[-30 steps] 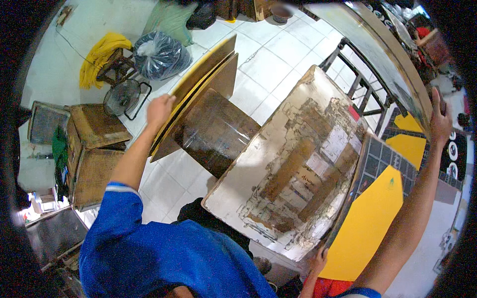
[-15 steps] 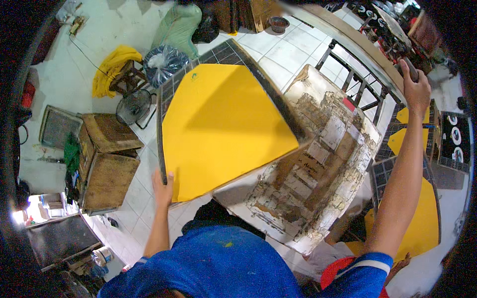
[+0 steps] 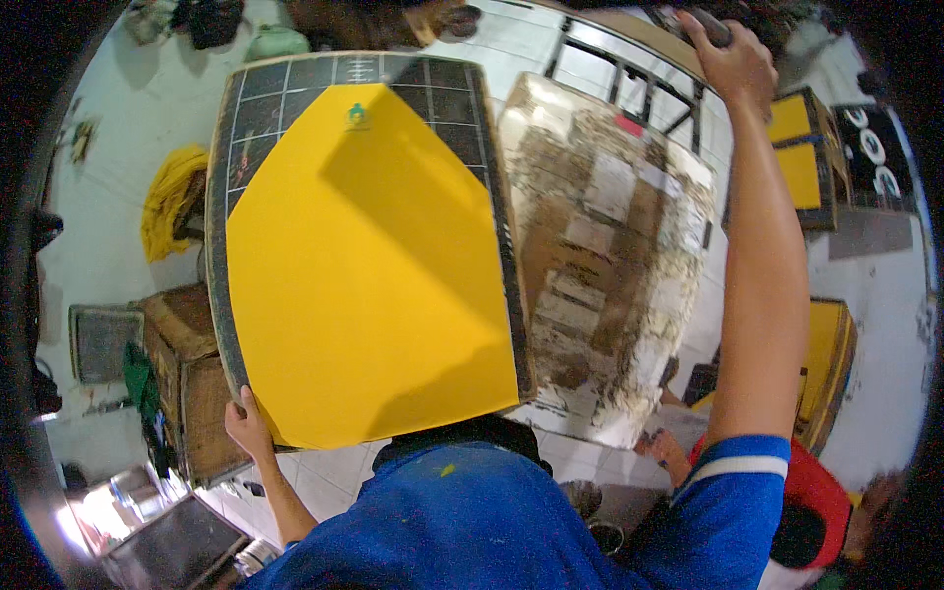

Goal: The person performs screen printing on yellow fabric pieces. They position a screen over the fabric, pull a squeegee across the screen to apply green ink, lift the screen, and repeat the process on multiple pieces.

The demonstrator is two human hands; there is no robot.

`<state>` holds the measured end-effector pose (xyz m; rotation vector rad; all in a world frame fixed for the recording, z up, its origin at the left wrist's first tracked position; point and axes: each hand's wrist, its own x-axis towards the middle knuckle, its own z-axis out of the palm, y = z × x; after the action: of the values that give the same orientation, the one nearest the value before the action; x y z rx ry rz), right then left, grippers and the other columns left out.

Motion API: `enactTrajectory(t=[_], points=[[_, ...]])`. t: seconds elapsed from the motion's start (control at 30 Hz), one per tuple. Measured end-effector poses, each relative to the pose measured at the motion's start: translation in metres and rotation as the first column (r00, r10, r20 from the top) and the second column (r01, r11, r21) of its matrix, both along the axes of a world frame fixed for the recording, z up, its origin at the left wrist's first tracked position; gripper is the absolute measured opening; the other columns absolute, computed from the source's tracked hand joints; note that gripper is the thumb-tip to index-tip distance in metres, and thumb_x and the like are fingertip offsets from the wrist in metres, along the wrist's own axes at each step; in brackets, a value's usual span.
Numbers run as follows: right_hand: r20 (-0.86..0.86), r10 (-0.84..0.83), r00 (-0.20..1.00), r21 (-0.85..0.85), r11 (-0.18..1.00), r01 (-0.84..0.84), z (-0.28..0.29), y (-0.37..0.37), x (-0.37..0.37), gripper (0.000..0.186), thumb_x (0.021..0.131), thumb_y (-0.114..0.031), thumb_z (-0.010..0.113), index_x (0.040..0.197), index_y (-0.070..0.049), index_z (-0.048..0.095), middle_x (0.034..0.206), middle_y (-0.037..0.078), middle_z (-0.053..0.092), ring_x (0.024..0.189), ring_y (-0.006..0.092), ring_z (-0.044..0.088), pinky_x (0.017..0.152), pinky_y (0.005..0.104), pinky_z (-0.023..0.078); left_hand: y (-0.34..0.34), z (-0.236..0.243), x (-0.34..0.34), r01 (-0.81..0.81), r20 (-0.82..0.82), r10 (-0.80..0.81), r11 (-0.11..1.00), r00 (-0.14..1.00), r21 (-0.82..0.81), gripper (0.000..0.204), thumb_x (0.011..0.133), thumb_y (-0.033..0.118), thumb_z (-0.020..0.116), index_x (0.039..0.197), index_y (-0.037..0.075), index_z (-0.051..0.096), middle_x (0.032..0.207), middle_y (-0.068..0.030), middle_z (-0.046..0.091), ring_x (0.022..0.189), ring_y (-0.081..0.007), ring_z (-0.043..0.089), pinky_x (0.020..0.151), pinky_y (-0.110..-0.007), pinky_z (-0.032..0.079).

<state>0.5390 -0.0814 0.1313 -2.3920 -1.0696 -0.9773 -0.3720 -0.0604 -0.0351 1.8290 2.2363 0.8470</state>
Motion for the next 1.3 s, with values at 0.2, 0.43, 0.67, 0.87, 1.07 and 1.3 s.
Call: enactTrajectory(t=[0.2,0.43,0.67,0.87,1.07,1.3], points=[[0.179,-0.059,0.982,-0.028,0.998,0.065,-0.006,-0.002,-0.012,0.058,0.085,-0.062,0.063,0.111,-0.011,0.073,0.111,0.022,0.071,0.107,0.0421,0.067,0.094,0.0509,0.054,-0.017,-0.106,0.109,0.305,0.120,-0.293,0.948,0.949,-0.094,0.038,0.093,0.037,0.077,0.089,0.000,0.071,0.075,-0.0166,0.070,0.064,-0.0278,0.063,0.062,-0.042,0.050],[-0.122,-0.001,0.993,0.124,0.992,0.017,0.029,-0.003,-0.095,0.065,0.085,-0.069,0.068,0.100,-0.006,0.073,0.102,0.022,0.074,0.098,0.0405,0.071,0.087,0.0493,0.054,-0.016,-0.133,0.184,0.622,0.223,-0.633,0.522,0.741,-0.583,0.065,0.082,0.049,0.083,0.118,0.000,0.059,0.101,-0.0268,0.071,0.093,-0.0454,0.069,0.078,-0.050,0.054],[-0.093,-0.004,0.996,0.112,0.994,0.014,0.043,0.008,-0.083,0.067,0.085,-0.071,0.066,0.099,-0.006,0.074,0.098,0.021,0.075,0.098,0.0378,0.072,0.087,0.0482,0.054,-0.025,-0.111,0.202,0.630,0.234,-0.707,0.371,0.668,-0.682,0.064,0.083,0.038,0.086,0.119,-0.001,0.050,0.107,-0.0300,0.069,0.101,-0.0487,0.067,0.084,-0.053,0.054],[-0.143,-0.030,0.989,0.077,0.996,0.041,0.056,0.012,-0.067,0.070,0.085,-0.072,0.067,0.102,-0.005,0.075,0.102,0.022,0.075,0.100,0.0381,0.071,0.087,0.0471,0.054,-0.026,-0.097,0.211,0.618,0.246,-0.693,0.356,0.678,-0.701,0.062,0.084,0.036,0.086,0.117,-0.002,0.051,0.107,-0.0290,0.069,0.100,-0.0478,0.068,0.084,-0.052,0.054],[-0.221,0.033,0.975,0.124,0.992,-0.006,0.075,0.017,-0.071,0.070,0.086,-0.072,0.067,0.106,-0.006,0.075,0.103,0.019,0.076,0.100,0.0310,0.072,0.087,0.0409,0.055,-0.009,-0.101,0.221,0.646,0.263,-0.731,0.305,0.630,-0.699,0.067,0.083,0.046,0.085,0.114,-0.002,0.051,0.105,-0.0286,0.070,0.098,-0.0472,0.069,0.083,-0.053,0.055],[-0.216,0.008,0.976,0.091,0.996,0.012,0.083,0.022,-0.018,0.066,0.087,-0.068,0.069,0.100,-0.003,0.074,0.093,0.018,0.075,0.089,0.0257,0.070,0.080,0.0399,0.052,0.054,-0.106,0.248,0.564,0.086,-0.947,0.109,0.308,-0.818,0.070,0.084,0.070,0.072,0.081,0.000,0.071,0.075,-0.0217,0.071,0.077,-0.0405,0.073,0.069,-0.052,0.057]])
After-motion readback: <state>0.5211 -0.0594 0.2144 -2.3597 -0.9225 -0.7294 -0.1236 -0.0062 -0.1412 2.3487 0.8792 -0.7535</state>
